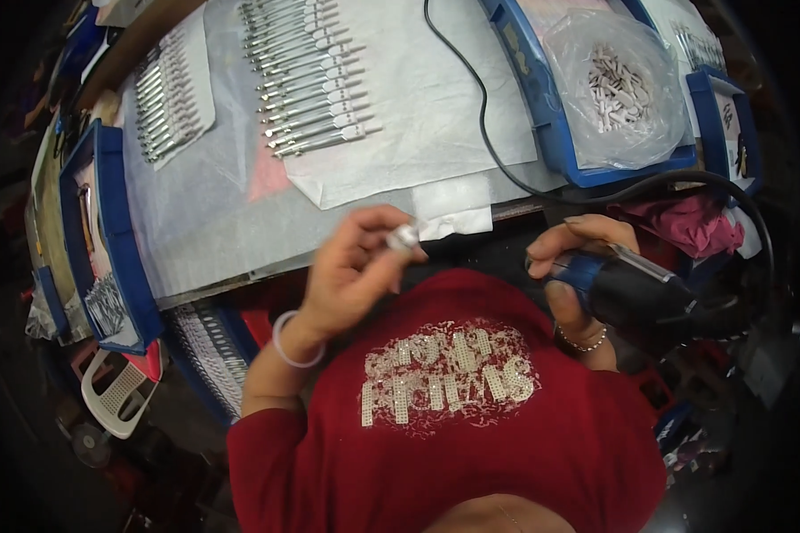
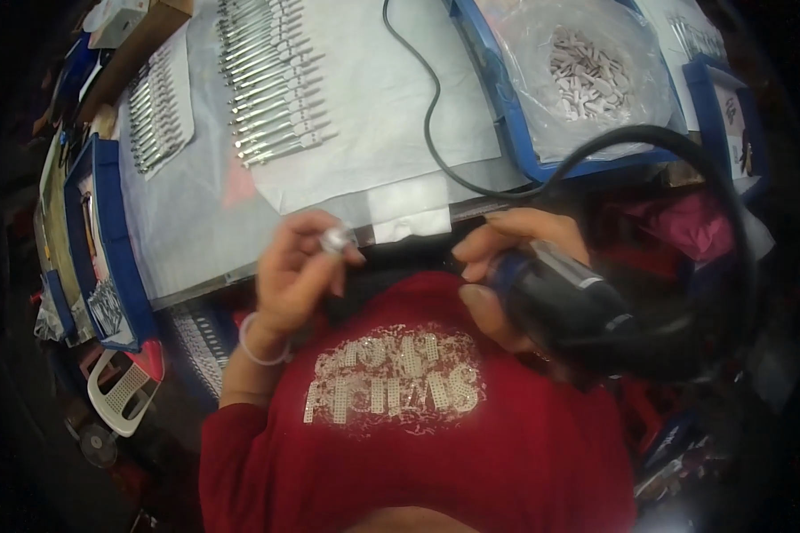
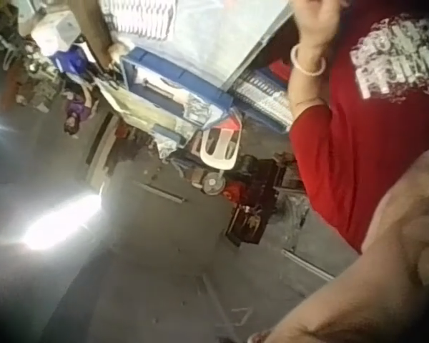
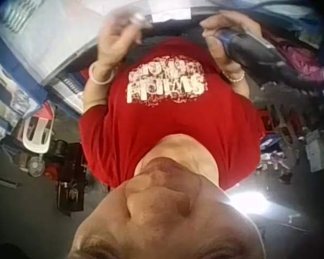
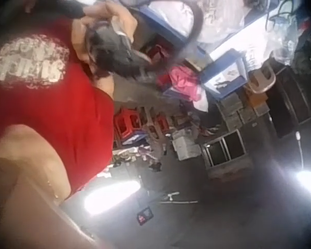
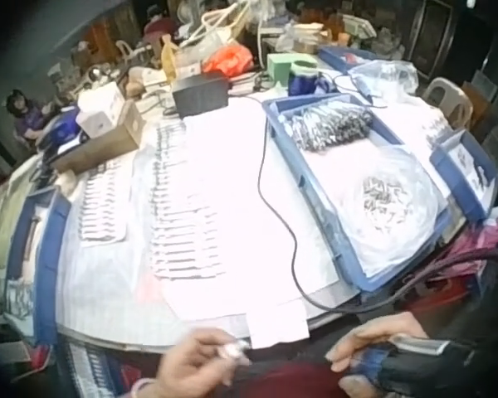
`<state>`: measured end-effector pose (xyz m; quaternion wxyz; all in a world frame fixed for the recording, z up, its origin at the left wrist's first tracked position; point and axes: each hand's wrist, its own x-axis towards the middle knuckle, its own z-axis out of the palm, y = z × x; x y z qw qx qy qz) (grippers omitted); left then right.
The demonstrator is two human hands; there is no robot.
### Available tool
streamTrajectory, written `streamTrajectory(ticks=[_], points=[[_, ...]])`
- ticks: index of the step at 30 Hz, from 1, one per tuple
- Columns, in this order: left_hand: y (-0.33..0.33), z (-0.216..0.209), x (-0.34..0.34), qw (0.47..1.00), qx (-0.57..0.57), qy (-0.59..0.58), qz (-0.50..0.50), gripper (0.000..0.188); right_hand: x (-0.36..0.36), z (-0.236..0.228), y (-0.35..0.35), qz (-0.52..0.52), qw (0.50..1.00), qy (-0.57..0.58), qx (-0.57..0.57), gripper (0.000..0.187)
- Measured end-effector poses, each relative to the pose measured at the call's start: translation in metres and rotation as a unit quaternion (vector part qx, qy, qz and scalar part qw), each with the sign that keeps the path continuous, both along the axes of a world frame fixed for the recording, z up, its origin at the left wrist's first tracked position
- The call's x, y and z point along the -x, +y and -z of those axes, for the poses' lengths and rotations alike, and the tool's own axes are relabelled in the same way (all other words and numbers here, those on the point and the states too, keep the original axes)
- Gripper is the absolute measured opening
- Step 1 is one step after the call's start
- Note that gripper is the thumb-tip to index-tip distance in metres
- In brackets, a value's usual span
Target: Polishing the tips of small metal components using a handheld rotary tool.
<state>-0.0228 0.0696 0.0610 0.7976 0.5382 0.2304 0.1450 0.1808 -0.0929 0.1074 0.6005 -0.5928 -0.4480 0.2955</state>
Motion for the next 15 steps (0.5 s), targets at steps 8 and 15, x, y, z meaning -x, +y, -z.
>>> streamTrajectory(ticks=[8, 15], points=[[-0.061, 0.047, -0.017, 0.955, 0.295, 0.034, 0.005, 0.020, 0.012, 0.028, 0.007, -0.006, 0.993, 0.016, 0.115, 0.050], [-0.067, 0.061, -0.025, 0.949, 0.314, 0.033, 0.009, 0.042, 0.010, 0.054, 0.009, -0.066, 0.990, -0.032, 0.124, 0.046]])
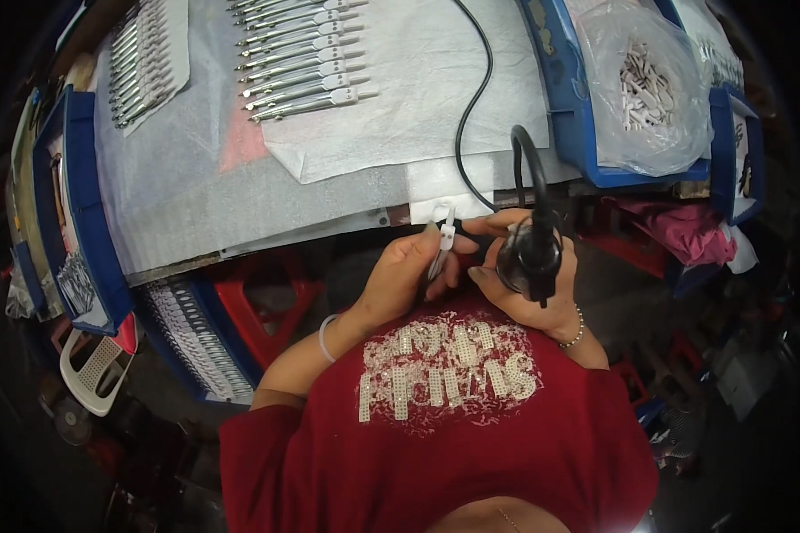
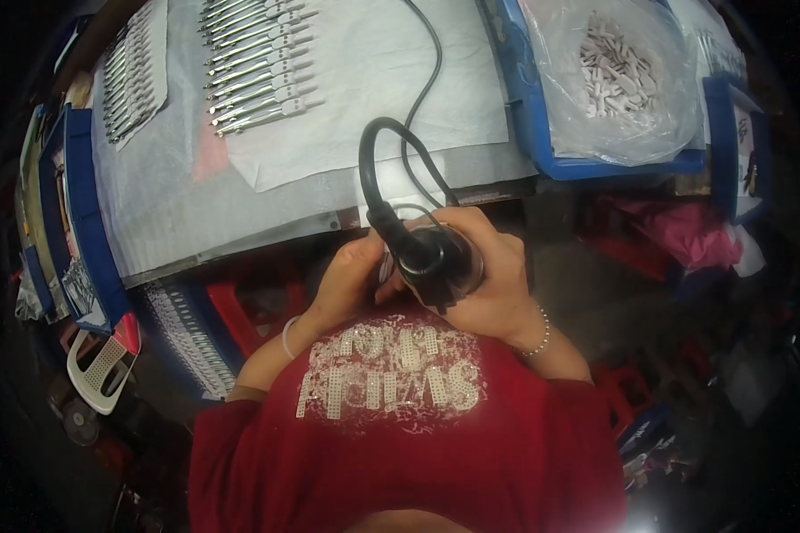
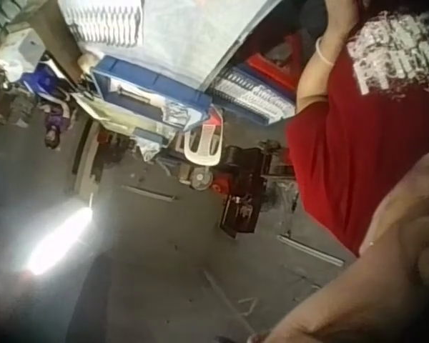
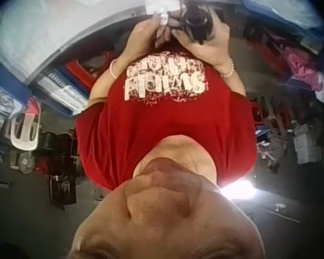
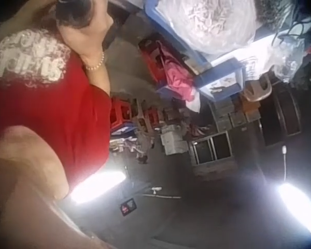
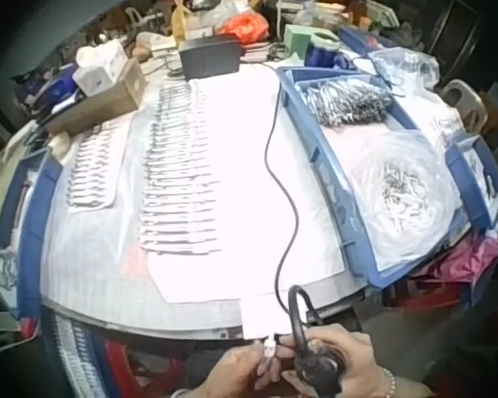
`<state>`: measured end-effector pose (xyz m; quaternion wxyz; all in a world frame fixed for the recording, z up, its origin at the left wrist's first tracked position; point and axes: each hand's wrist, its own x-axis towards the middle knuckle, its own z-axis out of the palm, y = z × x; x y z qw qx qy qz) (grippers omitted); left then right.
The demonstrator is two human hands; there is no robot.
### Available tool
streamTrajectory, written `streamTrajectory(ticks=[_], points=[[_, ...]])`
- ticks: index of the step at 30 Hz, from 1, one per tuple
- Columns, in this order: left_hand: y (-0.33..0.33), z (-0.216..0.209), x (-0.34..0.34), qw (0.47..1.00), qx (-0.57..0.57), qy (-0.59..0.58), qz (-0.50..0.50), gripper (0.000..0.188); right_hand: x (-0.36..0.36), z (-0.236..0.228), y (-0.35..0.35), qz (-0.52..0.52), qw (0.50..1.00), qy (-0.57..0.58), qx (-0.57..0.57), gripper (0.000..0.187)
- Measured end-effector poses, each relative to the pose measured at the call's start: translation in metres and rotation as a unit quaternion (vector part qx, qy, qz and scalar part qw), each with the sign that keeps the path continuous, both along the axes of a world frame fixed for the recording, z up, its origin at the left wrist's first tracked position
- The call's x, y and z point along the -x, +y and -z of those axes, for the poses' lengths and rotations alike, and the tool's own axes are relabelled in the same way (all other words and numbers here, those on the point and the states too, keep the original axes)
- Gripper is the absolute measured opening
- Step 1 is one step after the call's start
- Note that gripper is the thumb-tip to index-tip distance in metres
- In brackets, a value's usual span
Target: Polishing the tips of small metal components using a handheld rotary tool.
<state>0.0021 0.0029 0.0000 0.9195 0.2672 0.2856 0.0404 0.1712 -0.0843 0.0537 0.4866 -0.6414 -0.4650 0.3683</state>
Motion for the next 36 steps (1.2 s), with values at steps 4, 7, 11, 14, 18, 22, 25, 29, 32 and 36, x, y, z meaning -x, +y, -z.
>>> streamTrajectory(ticks=[4, 7, 11, 14, 18, 22, 25, 29, 32, 36], points=[[-0.004, 0.008, -0.003, 0.993, 0.101, -0.037, -0.049, 0.050, 0.007, -0.003, 0.005, 0.009, 1.000, -0.010, 0.021, 0.038], [-0.005, 0.015, -0.004, 0.993, 0.103, -0.033, -0.054, 0.047, 0.010, -0.002, 0.008, 0.019, 0.998, 0.019, 0.058, 0.036], [-0.003, 0.015, -0.008, 0.985, 0.154, 0.005, -0.075, 0.045, 0.013, 0.002, 0.008, -0.001, 0.996, 0.012, 0.088, 0.045], [-0.004, 0.021, -0.006, 0.984, 0.166, -0.005, -0.069, 0.044, 0.013, -0.002, 0.010, 0.007, 0.993, 0.033, 0.111, 0.044], [-0.009, 0.013, -0.010, 0.990, 0.096, 0.025, -0.100, 0.043, 0.010, 0.006, 0.010, -0.008, 0.998, 0.016, 0.058, 0.048], [-0.011, 0.008, -0.010, 0.989, 0.071, 0.023, -0.128, 0.037, -0.010, -0.051, 0.018, -0.016, 0.968, 0.163, 0.191, 0.054], [-0.009, 0.007, -0.011, 0.990, 0.081, 0.011, -0.114, 0.033, -0.008, -0.039, 0.005, -0.002, 0.991, 0.064, -0.114, 0.053], [-0.006, 0.006, -0.009, 0.993, 0.077, 0.036, -0.083, 0.028, -0.007, -0.044, 0.032, -0.096, 0.960, 0.042, -0.258, 0.056], [-0.004, 0.005, -0.009, 0.992, 0.082, 0.052, -0.080, 0.021, -0.005, -0.038, 0.040, -0.135, 0.946, 0.036, -0.293, 0.059], [-0.001, 0.002, -0.010, 0.993, 0.084, 0.042, -0.074, 0.025, 0.008, -0.041, 0.050, -0.140, 0.941, 0.066, -0.301, 0.050]])
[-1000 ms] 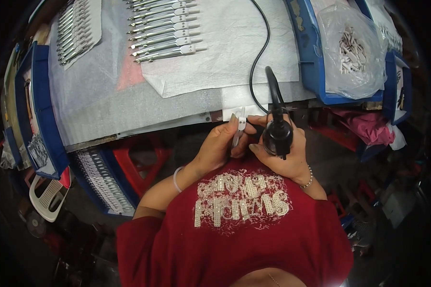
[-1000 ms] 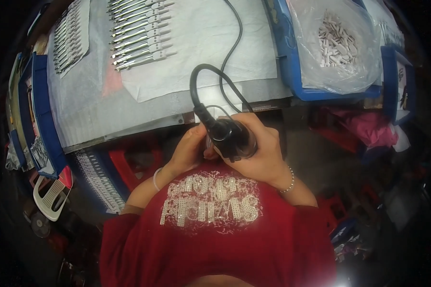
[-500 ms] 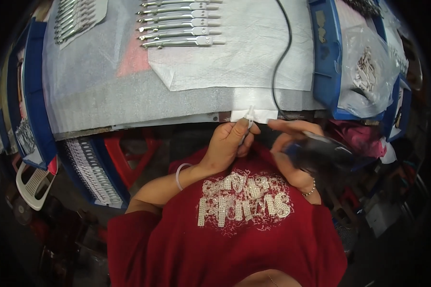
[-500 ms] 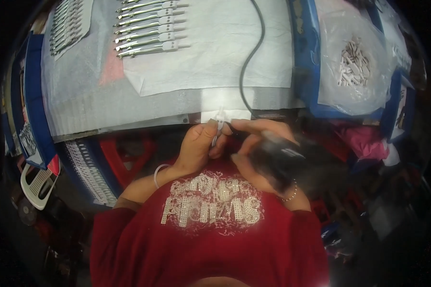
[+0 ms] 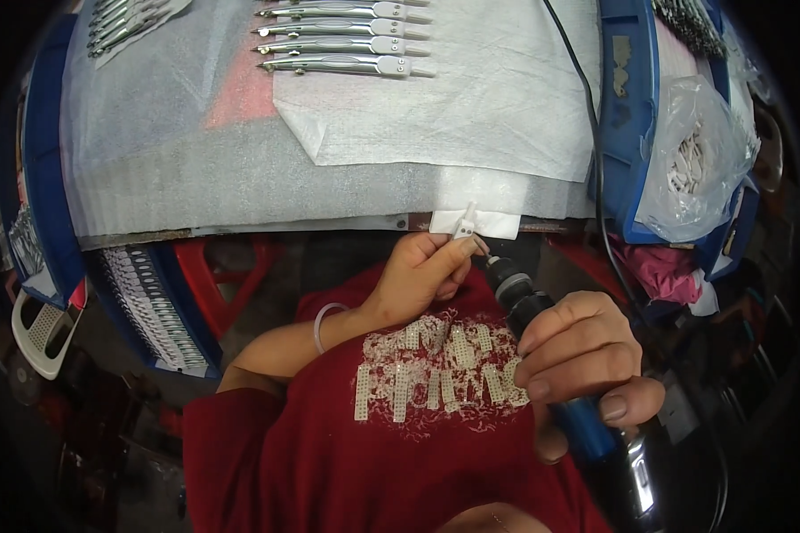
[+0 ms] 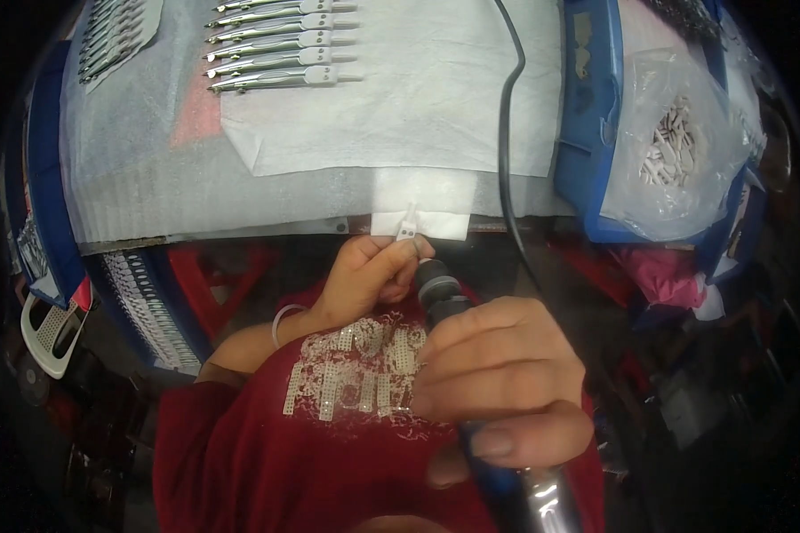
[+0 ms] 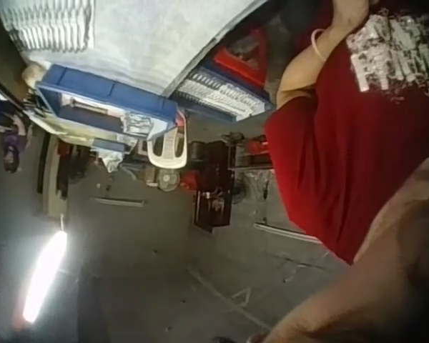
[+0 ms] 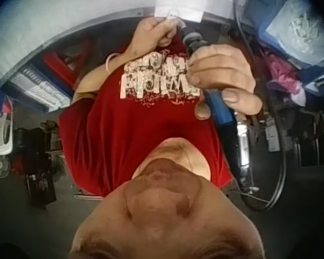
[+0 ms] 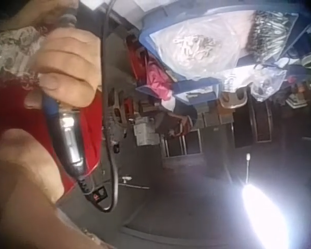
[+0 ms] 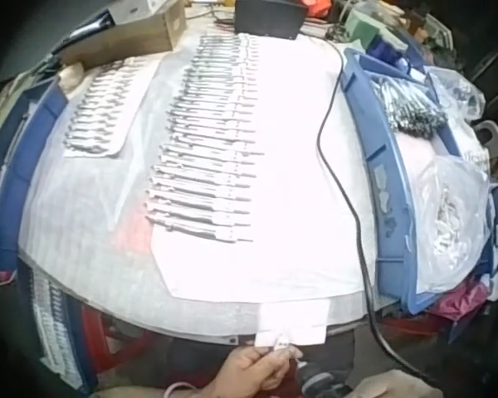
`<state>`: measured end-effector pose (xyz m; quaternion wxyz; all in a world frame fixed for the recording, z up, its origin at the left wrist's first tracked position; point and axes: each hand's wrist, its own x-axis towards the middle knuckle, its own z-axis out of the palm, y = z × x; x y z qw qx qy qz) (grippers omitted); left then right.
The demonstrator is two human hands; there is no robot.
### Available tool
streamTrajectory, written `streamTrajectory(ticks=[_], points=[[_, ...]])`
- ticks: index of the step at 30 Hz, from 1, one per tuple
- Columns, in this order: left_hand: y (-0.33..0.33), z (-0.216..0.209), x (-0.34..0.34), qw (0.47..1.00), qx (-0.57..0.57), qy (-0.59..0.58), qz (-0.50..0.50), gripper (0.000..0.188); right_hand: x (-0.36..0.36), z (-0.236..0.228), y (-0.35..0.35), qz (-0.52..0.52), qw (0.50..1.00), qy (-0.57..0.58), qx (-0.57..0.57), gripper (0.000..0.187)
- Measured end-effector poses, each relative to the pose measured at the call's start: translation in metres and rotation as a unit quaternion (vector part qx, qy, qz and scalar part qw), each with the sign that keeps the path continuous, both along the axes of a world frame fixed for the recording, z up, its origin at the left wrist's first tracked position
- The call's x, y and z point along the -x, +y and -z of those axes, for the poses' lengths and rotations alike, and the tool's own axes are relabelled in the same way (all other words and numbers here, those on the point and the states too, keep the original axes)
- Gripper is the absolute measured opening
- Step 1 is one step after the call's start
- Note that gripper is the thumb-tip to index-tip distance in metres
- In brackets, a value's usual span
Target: Polishing the tips of small metal components using a handheld rotary tool.
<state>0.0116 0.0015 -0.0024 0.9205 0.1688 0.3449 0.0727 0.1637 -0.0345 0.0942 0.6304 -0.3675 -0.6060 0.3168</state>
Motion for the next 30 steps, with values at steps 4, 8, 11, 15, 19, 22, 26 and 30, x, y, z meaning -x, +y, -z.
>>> streamTrajectory(ticks=[4, 8, 11, 15, 19, 22, 26, 30], points=[[0.001, -0.001, -0.001, 0.999, 0.029, 0.012, 0.005, 0.025, -0.002, 0.003, 0.006, -0.019, 0.999, -0.048, 0.012, 0.054], [0.001, -0.002, 0.002, 1.000, 0.015, 0.023, 0.006, 0.025, 0.000, 0.006, 0.008, -0.023, 0.998, -0.055, 0.019, 0.052], [-0.001, 0.003, 0.002, 1.000, 0.017, 0.019, 0.001, 0.026, 0.001, 0.005, 0.009, -0.028, 0.997, -0.061, 0.026, 0.052], [0.000, 0.002, 0.002, 1.000, 0.022, 0.021, 0.000, 0.026, 0.007, 0.007, 0.011, -0.027, 0.998, -0.053, 0.021, 0.051], [0.000, 0.002, 0.001, 0.999, 0.022, 0.035, 0.007, 0.026, 0.017, 0.005, 0.013, 0.032, 0.999, 0.010, 0.015, 0.034], [-0.001, 0.003, 0.003, 0.999, 0.018, 0.031, -0.001, 0.026, 0.015, 0.001, 0.019, -0.010, 0.999, -0.039, 0.030, 0.037], [-0.005, 0.007, 0.002, 1.000, -0.007, 0.025, -0.008, 0.025, 0.013, -0.001, 0.021, -0.040, 0.994, -0.084, 0.059, 0.043], [-0.003, 0.004, 0.005, 0.999, -0.021, 0.044, 0.010, 0.025, 0.017, 0.001, 0.025, -0.035, 0.994, -0.079, 0.062, 0.043]])
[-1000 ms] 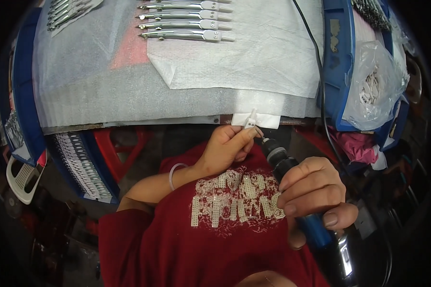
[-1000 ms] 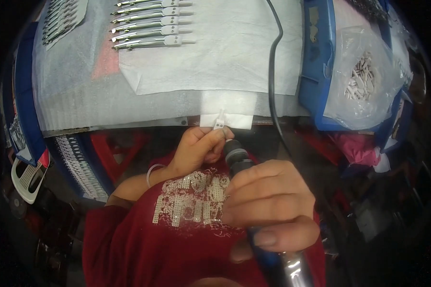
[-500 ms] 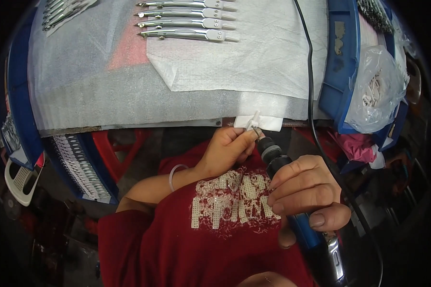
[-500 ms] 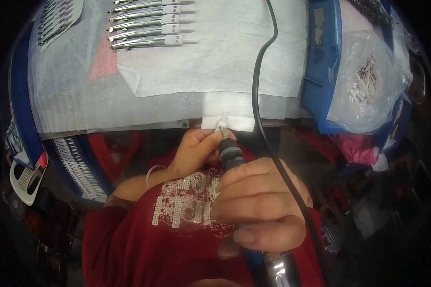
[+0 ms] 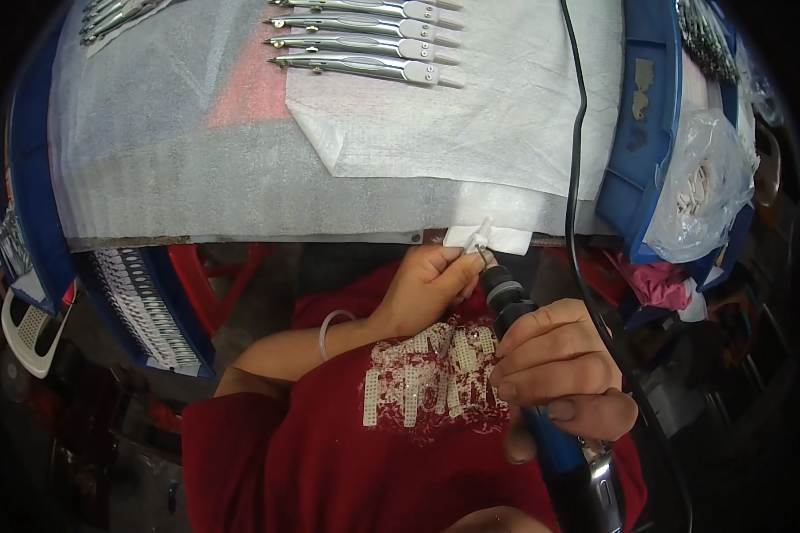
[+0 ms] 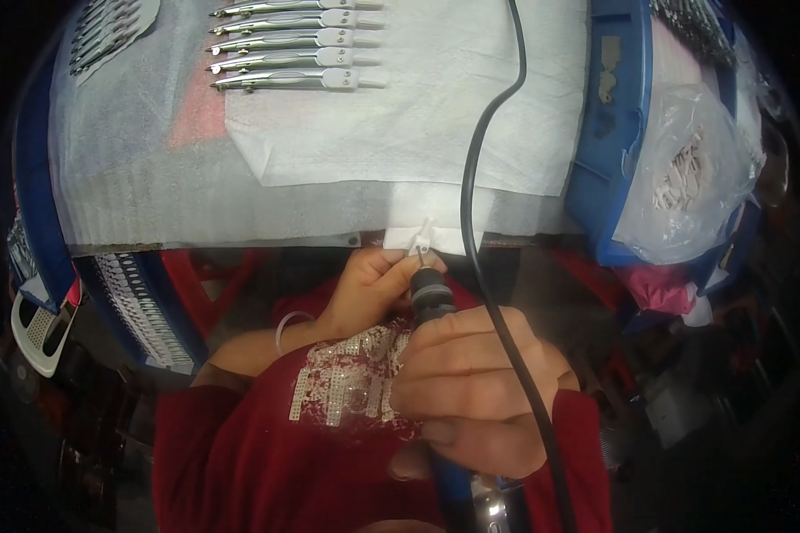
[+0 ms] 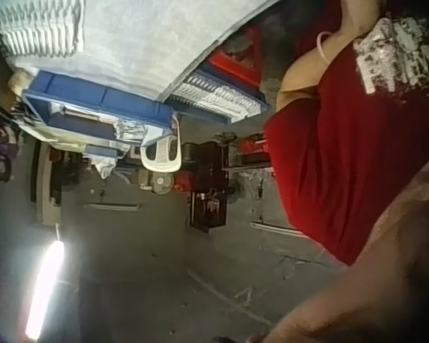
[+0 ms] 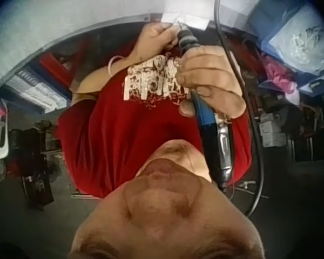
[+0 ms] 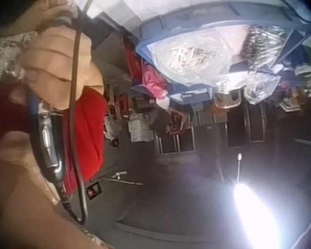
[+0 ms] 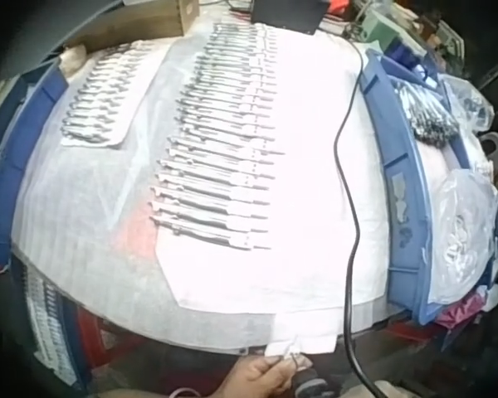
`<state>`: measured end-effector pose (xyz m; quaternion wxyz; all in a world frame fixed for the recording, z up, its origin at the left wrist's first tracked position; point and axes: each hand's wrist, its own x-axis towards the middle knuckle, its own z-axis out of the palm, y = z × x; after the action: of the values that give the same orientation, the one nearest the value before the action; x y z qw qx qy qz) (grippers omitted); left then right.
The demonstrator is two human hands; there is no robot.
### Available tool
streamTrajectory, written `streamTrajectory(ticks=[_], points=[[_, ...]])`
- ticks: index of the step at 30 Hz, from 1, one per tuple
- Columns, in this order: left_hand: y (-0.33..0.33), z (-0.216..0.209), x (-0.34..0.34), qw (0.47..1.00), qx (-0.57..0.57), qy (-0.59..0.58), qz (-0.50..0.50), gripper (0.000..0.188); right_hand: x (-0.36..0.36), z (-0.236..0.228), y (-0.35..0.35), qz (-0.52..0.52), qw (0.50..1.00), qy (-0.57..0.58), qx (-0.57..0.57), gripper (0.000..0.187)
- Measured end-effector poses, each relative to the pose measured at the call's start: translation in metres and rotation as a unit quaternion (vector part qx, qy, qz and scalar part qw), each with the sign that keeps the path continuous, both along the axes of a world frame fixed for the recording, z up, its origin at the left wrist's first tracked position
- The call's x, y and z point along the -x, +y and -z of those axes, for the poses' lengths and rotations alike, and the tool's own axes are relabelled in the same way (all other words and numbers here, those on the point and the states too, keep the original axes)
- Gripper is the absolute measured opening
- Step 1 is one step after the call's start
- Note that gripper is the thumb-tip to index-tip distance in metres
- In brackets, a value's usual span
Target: Polishing the tips of small metal components using a handheld rotary tool.
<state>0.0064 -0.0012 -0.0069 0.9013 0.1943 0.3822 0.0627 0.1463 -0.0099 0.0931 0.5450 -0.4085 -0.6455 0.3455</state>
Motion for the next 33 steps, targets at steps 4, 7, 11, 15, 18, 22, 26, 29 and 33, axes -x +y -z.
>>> streamTrajectory(ticks=[4, 7, 11, 15, 18, 22, 26, 29, 33], points=[[-0.002, 0.002, 0.001, 1.000, -0.007, 0.000, -0.015, 0.025, -0.001, 0.000, 0.007, -0.010, 1.000, -0.002, 0.000, 0.043], [-0.001, 0.002, 0.002, 1.000, -0.014, 0.004, -0.008, 0.026, -0.004, -0.002, 0.011, -0.031, 1.000, 0.002, 0.002, 0.043], [-0.001, 0.000, -0.001, 0.999, -0.025, 0.012, -0.017, 0.028, -0.006, -0.001, 0.008, -0.038, 0.999, 0.009, -0.005, 0.043], [-0.001, -0.001, -0.002, 1.000, -0.009, 0.011, -0.026, 0.028, -0.014, -0.002, 0.002, -0.043, 0.999, -0.005, 0.002, 0.047], [0.002, -0.003, -0.003, 1.000, -0.004, 0.009, -0.005, 0.026, -0.014, -0.001, -0.011, 0.016, 1.000, -0.002, -0.008, 0.055], [0.004, -0.009, -0.004, 1.000, 0.005, 0.007, -0.006, 0.024, -0.013, -0.005, -0.014, 0.037, 0.999, 0.003, -0.026, 0.054], [-0.001, -0.001, -0.003, 1.000, -0.006, 0.010, -0.005, 0.023, -0.014, -0.004, -0.014, 0.028, 0.999, -0.012, -0.011, 0.054], [0.001, -0.002, -0.002, 1.000, -0.005, 0.016, -0.005, 0.023, -0.015, 0.003, -0.013, 0.016, 1.000, 0.009, -0.017, 0.054], [0.002, -0.003, -0.003, 1.000, 0.003, 0.006, -0.011, 0.023, -0.016, 0.000, -0.010, -0.003, 1.000, 0.009, -0.019, 0.053]])
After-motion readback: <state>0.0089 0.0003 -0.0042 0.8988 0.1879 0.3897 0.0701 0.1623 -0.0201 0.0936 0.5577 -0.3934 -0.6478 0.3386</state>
